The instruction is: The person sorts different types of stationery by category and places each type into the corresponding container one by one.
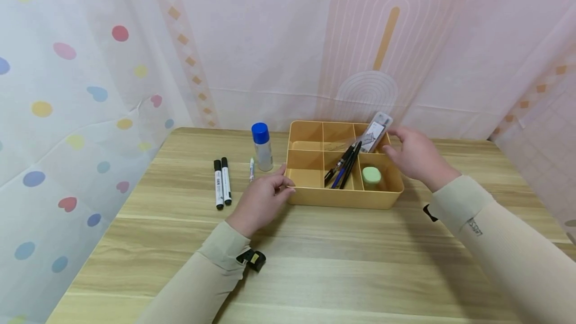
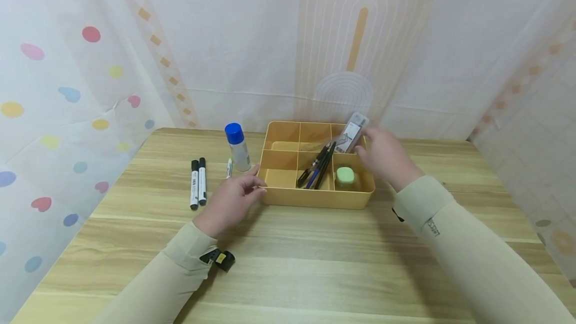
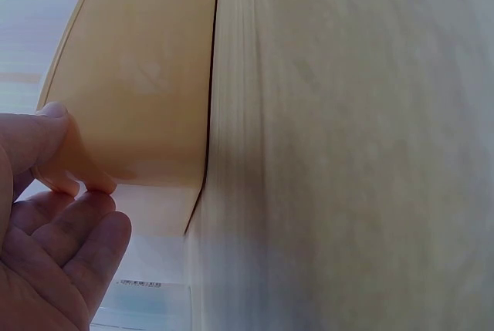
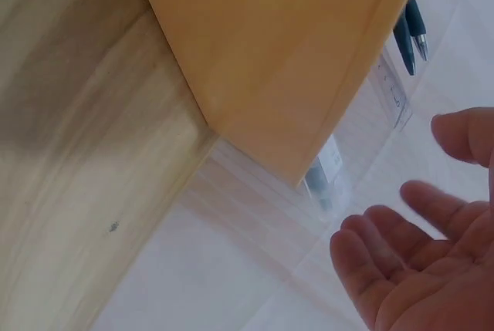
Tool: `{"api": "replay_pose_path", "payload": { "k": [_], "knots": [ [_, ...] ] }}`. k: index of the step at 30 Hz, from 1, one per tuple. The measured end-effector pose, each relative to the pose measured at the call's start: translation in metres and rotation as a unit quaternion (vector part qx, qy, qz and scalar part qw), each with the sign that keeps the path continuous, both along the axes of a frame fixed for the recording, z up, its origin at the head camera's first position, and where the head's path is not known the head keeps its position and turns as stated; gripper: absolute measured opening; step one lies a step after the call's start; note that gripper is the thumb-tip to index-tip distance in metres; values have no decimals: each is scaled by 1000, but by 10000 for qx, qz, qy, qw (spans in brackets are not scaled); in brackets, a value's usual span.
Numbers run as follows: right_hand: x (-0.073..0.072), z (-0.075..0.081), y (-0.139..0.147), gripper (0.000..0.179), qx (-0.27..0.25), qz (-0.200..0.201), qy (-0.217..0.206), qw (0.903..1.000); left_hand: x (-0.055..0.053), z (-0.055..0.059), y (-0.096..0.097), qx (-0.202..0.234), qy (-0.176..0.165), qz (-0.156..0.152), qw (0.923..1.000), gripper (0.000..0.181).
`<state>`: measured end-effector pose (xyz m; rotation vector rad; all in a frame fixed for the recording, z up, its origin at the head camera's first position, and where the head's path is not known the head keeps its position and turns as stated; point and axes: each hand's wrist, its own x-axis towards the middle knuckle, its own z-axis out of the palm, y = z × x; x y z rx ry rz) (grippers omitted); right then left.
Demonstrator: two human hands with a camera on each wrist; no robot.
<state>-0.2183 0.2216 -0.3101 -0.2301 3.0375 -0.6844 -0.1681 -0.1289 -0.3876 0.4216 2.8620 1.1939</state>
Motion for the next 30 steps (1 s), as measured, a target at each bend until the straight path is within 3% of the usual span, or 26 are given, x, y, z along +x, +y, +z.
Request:
{"api": "replay_pose_path", "payload": {
  "k": [7,14,23,30],
  "knots": [
    [12,-6,8,60,29,-103,-87,9999,0,0,0,-30,56,-18,10000,6],
    [24,-13,12,62,72,-346,-545,9979,0,-1,1,-40,85,-36,9999,6],
    [33,-33,8,60,-19,-439,-950,9945,0,-1,0,-3,76,-29,10000,6],
    [39,-43,3,45,-104,-351,-751,9965,-1,-2,-1,18,95,-50,9999,7]
  ]
}}
